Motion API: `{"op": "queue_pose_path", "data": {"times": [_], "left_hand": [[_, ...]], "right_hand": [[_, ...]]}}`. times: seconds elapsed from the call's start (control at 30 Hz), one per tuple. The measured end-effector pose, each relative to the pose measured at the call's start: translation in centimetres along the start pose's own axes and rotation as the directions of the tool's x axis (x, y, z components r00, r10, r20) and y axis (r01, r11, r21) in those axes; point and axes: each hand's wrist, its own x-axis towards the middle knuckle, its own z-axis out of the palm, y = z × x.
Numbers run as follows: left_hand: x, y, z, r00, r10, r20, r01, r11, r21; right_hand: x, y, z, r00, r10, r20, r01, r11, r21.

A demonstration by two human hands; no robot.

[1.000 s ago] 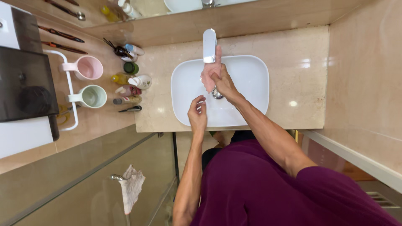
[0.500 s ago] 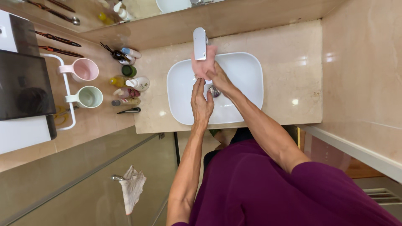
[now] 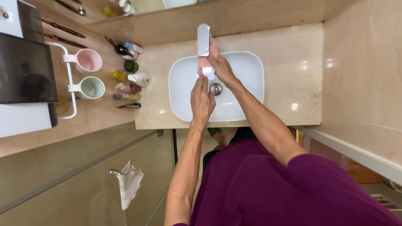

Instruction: The person kneels on the bathroom floor and wipes the sink basin and surrounding countertop with a cloth. They rinse the cloth under the faucet and continue wiping the sink and faucet area.

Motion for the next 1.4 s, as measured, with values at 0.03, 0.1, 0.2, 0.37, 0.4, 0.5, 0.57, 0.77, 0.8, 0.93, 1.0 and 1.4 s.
{"op": "queue_pose_path", "data": {"times": [0.03, 0.1, 0.2, 0.37, 0.4, 0.5, 0.57, 0.77, 0.8, 0.93, 1.0, 1.4], "left_hand": [[-0.1, 0.0, 0.3, 1.0, 0.0, 0.008, 0.0, 1.0, 0.003], [-0.1, -0.3, 0.6, 1.0, -0.002, 0.023, 0.002, 1.0, 0.011], [-0.3, -0.4, 0.7, 0.999, -0.019, 0.045, 0.02, 1.0, -0.024], [0.1, -0.5, 0.2, 0.998, 0.061, 0.01, -0.061, 0.997, 0.041], [0.1, -0.3, 0.1, 0.996, 0.084, -0.006, -0.084, 0.995, 0.047], [-0.2, 0.4, 0.0, 0.984, -0.081, 0.162, 0.077, 0.997, 0.028], [-0.5, 0.6, 0.1, 0.991, -0.056, 0.122, 0.051, 0.998, 0.046], [-0.3, -0.3, 0.8, 0.997, -0.016, 0.069, 0.012, 0.998, 0.06], [-0.3, -0.3, 0.9, 0.997, -0.024, 0.076, 0.019, 0.998, 0.065], [-0.4, 0.1, 1.2, 0.993, -0.049, 0.111, 0.031, 0.987, 0.157], [-0.4, 0.6, 1.3, 0.989, -0.086, 0.122, 0.057, 0.973, 0.222], [-0.4, 1.2, 1.6, 0.971, -0.155, 0.181, 0.112, 0.967, 0.23]], "right_hand": [[-0.9, 1.2, -0.2, 0.997, -0.072, 0.003, 0.072, 0.997, 0.013], [-2.4, 2.3, -0.3, 0.977, -0.214, 0.015, 0.213, 0.976, 0.038], [-2.5, 0.2, 0.1, 0.944, -0.329, 0.008, 0.322, 0.93, 0.178], [0.4, -5.4, 1.8, 0.998, -0.018, -0.06, 0.028, 0.987, 0.16], [0.3, -5.6, 1.6, 0.996, 0.014, -0.082, -0.002, 0.989, 0.145], [1.2, -4.8, 0.6, 0.995, -0.012, -0.096, 0.022, 0.994, 0.104], [0.5, -2.6, -0.3, 1.0, 0.008, 0.012, -0.009, 0.999, 0.045], [-0.4, 1.4, -1.9, 0.994, -0.104, 0.019, 0.101, 0.987, 0.128], [0.2, 1.3, -2.0, 0.994, -0.096, -0.049, 0.101, 0.99, 0.096], [3.5, -0.4, -1.9, 0.878, -0.272, -0.394, 0.182, 0.951, -0.251], [5.4, -1.3, -1.5, 0.832, -0.334, -0.442, 0.211, 0.929, -0.304], [1.6, -0.1, -1.1, 0.847, -0.501, -0.176, 0.444, 0.85, -0.283]]}}
